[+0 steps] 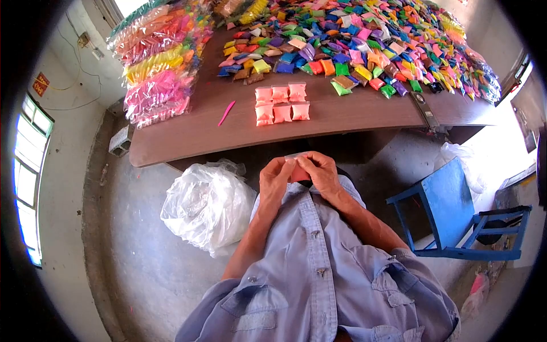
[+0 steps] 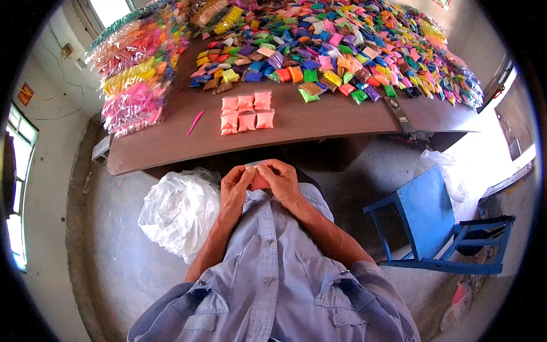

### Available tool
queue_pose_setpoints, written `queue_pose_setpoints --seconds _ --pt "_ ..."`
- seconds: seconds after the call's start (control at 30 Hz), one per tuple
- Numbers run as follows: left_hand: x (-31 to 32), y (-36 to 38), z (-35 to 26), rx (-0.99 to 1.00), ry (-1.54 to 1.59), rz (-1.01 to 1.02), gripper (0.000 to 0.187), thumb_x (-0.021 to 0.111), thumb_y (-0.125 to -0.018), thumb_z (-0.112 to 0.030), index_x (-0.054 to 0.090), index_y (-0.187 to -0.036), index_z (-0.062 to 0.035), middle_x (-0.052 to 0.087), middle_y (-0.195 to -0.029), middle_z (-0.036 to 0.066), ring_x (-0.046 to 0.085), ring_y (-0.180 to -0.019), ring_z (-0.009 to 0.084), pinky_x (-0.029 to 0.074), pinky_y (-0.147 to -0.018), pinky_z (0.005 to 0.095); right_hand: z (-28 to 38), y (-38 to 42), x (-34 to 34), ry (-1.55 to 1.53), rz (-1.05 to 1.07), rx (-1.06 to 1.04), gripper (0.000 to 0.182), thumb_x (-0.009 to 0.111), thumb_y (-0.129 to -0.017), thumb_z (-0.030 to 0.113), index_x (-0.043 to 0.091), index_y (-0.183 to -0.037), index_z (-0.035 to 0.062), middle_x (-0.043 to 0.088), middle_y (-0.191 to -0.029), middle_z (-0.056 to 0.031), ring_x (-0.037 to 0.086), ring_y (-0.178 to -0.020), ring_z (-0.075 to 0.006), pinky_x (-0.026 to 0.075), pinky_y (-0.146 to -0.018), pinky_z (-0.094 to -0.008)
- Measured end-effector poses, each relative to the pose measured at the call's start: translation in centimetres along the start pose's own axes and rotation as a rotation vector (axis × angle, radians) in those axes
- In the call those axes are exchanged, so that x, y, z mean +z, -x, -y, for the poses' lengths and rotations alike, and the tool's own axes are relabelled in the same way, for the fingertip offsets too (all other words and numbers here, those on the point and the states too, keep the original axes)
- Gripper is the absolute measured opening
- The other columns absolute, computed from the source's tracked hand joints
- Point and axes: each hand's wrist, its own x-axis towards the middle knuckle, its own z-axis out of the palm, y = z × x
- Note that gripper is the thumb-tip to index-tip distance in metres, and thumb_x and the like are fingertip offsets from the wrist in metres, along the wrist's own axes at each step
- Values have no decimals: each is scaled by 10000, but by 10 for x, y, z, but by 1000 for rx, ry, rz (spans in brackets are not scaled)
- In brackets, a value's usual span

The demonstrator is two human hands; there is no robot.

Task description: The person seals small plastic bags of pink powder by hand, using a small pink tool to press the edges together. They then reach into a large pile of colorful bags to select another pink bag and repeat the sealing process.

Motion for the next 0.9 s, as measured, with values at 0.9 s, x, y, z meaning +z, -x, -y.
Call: queue_pose_setpoints --seconds 0.9 --pt "-11 -8 18 119 -150 -1 186 641 -1045 -181 709 -1055 -7 658 -872 -28 555 -770 46 453 -680 210 6 2 3 19 27 -21 186 677 -976 159 745 -1027 -6 734 -921 -36 652 -848 -92 539 -759 -256"
